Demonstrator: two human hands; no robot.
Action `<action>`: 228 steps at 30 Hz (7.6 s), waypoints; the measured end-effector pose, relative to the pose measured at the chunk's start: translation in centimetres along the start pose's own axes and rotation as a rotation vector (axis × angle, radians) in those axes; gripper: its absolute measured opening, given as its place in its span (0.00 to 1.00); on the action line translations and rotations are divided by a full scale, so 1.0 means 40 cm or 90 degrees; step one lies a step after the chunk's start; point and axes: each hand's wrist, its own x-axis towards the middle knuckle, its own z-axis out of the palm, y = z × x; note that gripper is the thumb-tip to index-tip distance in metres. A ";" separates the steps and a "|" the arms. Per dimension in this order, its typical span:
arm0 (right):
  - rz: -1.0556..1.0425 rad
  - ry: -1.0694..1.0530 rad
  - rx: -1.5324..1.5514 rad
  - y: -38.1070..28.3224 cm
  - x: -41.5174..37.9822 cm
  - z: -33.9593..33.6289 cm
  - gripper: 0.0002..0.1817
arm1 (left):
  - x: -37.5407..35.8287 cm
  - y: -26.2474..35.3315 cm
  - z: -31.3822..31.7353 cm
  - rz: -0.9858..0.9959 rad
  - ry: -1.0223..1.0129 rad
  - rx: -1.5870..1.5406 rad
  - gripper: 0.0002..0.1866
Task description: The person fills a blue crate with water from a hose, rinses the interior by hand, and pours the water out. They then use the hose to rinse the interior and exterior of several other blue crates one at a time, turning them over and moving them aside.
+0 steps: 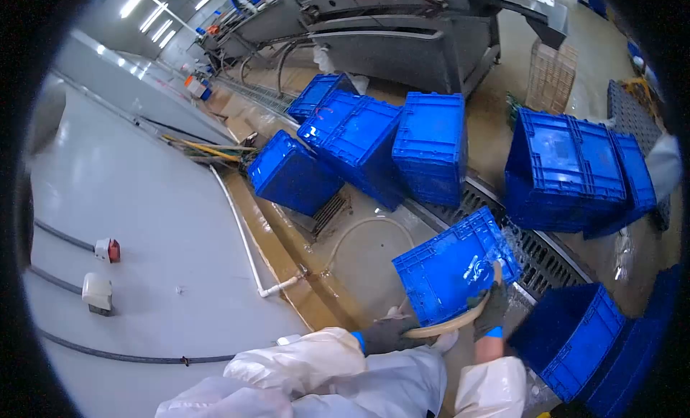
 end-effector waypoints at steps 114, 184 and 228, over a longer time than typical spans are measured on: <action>-0.255 0.321 -0.732 0.048 0.127 -0.628 0.38 | 0.638 -0.232 0.210 -0.348 0.191 0.168 0.27; -0.439 0.278 -0.994 0.116 0.073 -0.343 0.24 | 0.313 -0.566 -0.010 -0.388 0.019 0.080 0.23; 0.131 0.786 -1.321 -0.016 0.215 -0.901 0.14 | 0.227 -0.411 -0.153 -0.442 0.152 0.033 0.20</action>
